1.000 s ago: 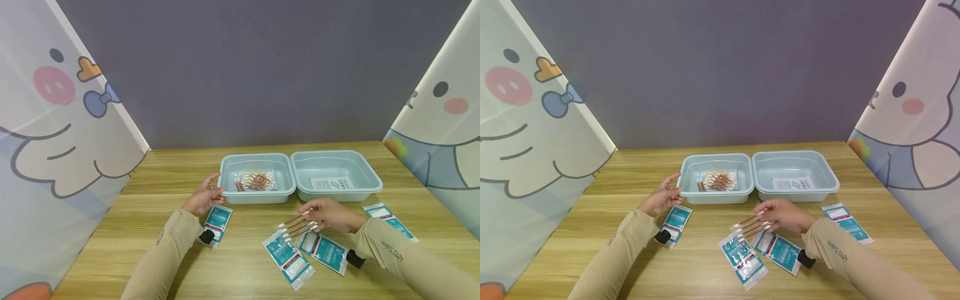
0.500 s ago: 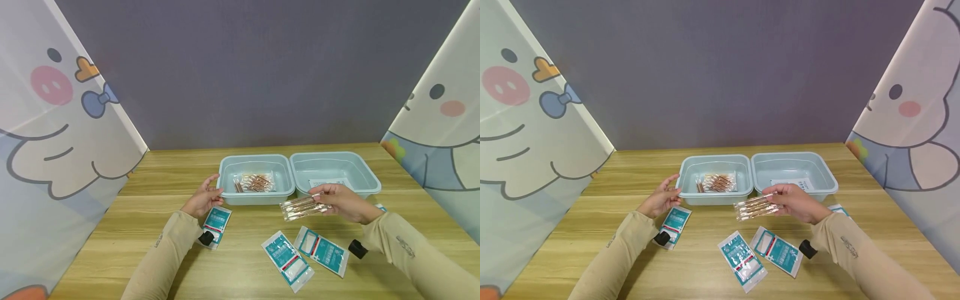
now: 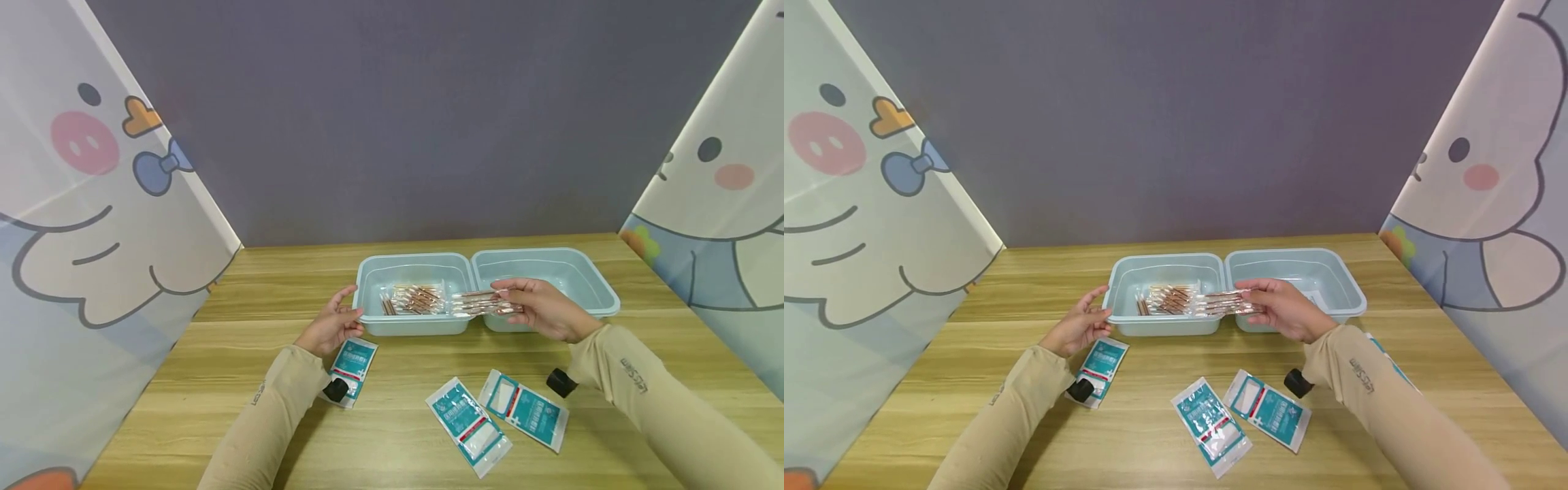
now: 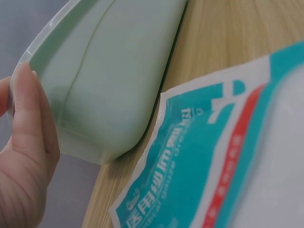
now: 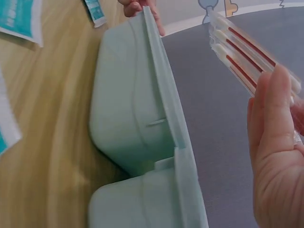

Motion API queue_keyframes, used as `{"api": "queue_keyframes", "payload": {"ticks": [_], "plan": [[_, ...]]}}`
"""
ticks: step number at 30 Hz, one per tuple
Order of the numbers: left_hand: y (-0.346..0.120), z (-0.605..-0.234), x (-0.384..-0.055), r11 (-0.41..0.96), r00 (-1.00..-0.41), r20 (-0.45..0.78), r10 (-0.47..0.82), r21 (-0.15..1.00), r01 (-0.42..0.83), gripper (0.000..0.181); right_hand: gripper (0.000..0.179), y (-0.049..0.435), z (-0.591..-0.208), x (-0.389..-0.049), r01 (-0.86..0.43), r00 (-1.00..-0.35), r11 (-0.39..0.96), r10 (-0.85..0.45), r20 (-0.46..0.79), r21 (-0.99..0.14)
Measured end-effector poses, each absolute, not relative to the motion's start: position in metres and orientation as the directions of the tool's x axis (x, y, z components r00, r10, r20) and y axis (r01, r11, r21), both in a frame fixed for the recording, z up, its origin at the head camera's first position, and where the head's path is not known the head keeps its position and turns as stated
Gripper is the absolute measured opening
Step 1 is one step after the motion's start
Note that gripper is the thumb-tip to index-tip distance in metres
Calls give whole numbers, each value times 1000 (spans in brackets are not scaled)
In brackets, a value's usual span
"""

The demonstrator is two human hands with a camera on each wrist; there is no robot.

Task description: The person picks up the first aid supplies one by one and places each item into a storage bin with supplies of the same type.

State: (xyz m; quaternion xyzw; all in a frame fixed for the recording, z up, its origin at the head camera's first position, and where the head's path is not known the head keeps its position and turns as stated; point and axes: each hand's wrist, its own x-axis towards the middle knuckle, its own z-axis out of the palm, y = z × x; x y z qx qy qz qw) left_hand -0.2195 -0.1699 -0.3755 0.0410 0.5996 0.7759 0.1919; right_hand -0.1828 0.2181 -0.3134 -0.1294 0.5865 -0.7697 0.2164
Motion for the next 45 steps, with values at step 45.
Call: {"api": "queue_keyframes", "payload": {"ticks": [45], "plan": [[-169, -373, -219, -188, -926, -193, 326, 946, -263, 63, 48, 126, -289, -281, 171, -898, 204, -371, -237, -964]]}}
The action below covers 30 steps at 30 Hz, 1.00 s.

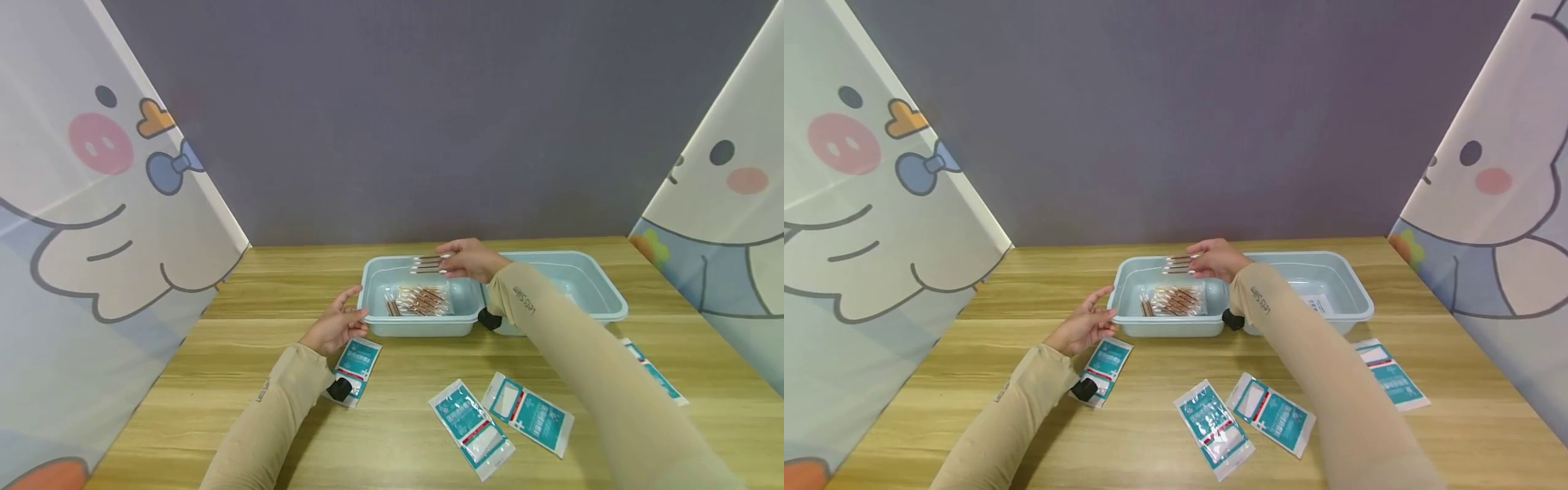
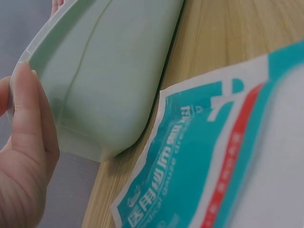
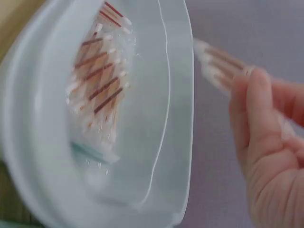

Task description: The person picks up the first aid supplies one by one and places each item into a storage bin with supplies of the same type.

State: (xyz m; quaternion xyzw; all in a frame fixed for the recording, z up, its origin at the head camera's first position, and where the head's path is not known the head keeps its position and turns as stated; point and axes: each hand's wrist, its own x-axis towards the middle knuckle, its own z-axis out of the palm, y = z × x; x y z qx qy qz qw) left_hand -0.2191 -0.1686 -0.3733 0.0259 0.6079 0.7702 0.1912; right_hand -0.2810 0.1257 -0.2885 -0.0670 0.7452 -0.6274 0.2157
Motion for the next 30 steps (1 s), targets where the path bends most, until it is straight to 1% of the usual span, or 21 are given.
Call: {"api": "queue_keyframes", "payload": {"ticks": [2, 8, 14, 17, 24, 26, 30], "plan": [[-169, -372, -219, -187, -927, -195, 320, 946, -264, 63, 47, 120, -288, -282, 173, -902, 221, -355, -244, -960], [-170, -369, -220, -177, -935, -191, 300, 952, -251, 62, 46, 101, -290, -280, 158, -901, 240, -361, -239, -958], [-172, -367, -221, -135, -930, -195, 313, 960, -246, 63, 46, 87, -297, -281, 162, -896, 236, -372, -243, -958], [-173, -368, -222, -106, -928, -193, 320, 966, -237, 63, 46, 83, -302, -282, 164, -891, 255, -377, -254, -953], [-171, -372, -224, -75, -921, -194, 337, 970, -232, 62, 48, 82, -312, -280, 138, -872, 419, -378, -311, -898], [-170, -373, -223, -70, -919, -187, 346, 972, -224, 62, 51, 83, -312, -278, 112, -872, 467, -378, -312, -877], [-171, -372, -224, -54, -924, -183, 336, 976, -213, 62, 55, 87, -310, -279, 8, -878, 591, -381, -288, -806]]}}
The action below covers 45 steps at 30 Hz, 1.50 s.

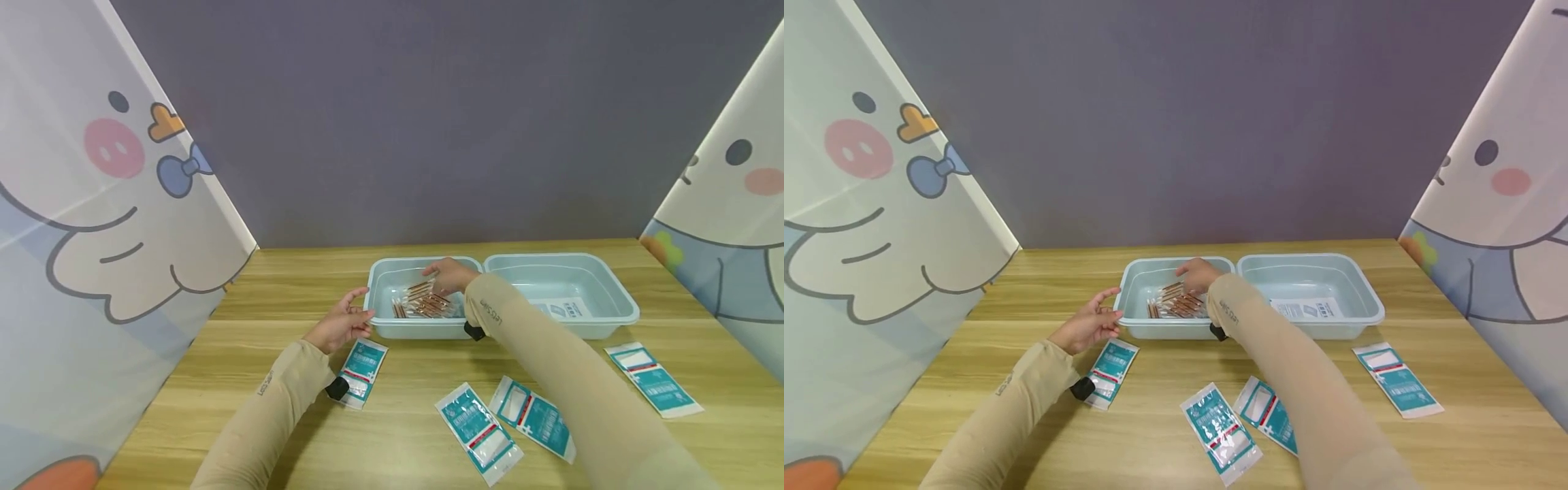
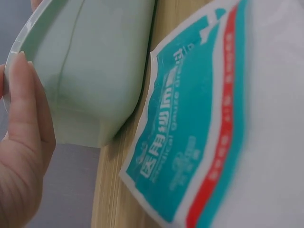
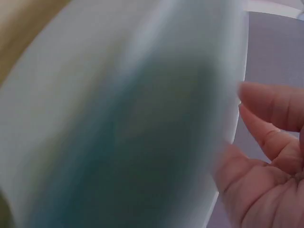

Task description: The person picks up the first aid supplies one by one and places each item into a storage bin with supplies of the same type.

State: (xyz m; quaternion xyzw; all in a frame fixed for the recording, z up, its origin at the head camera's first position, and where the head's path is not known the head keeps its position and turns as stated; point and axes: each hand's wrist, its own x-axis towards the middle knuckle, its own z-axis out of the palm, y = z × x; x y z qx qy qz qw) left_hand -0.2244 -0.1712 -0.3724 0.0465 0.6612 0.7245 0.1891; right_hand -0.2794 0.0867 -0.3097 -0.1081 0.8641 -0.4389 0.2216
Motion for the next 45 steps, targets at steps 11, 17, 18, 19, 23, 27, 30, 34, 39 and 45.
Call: {"api": "queue_keyframes", "payload": {"ticks": [11, 17, 18, 19, 23, 27, 30, 34, 39, 45], "plan": [[-172, -371, -225, -36, -930, -189, 314, 977, -211, 62, 49, 119, -296, -276, -116, -817, 672, -483, -315, -731], [-172, -373, -223, -33, -917, -214, 336, 971, -239, 64, 42, 150, -303, -265, -207, -820, 614, -533, -207, -762], [-173, -373, -223, -33, -917, -213, 337, 971, -238, 64, 41, 156, -303, -264, -224, -835, 597, -526, -165, -770], [-173, -372, -223, -35, -919, -209, 336, 972, -233, 64, 39, 163, -303, -263, -245, -848, 579, -517, -117, -778], [-174, -370, -222, -39, -922, -182, 343, 977, -208, 63, 36, 194, -297, -257, -297, -894, 544, -447, 29, -785], [-172, -373, -219, -33, -913, -202, 354, 973, -228, 65, 36, 234, -288, -246, -296, -925, 569, -371, 82, -768], [-174, -375, -215, -27, -912, -229, 339, 967, -253, 68, 36, 268, -283, -238, -304, -938, 579, -320, 132, -757], [-180, -373, -212, -28, -925, -218, 309, 971, -239, 71, 38, 316, -278, -228, -258, -960, 633, -254, 119, -730], [-189, -368, -213, 22, -929, -211, 303, 976, -215, 69, 36, 365, -275, -214, -132, -974, 665, -226, -30, -735], [-197, -365, -212, 78, -928, -220, 301, 976, -206, 65, 60, 396, -283, -200, -70, -966, 738, -219, -139, -671]]}}
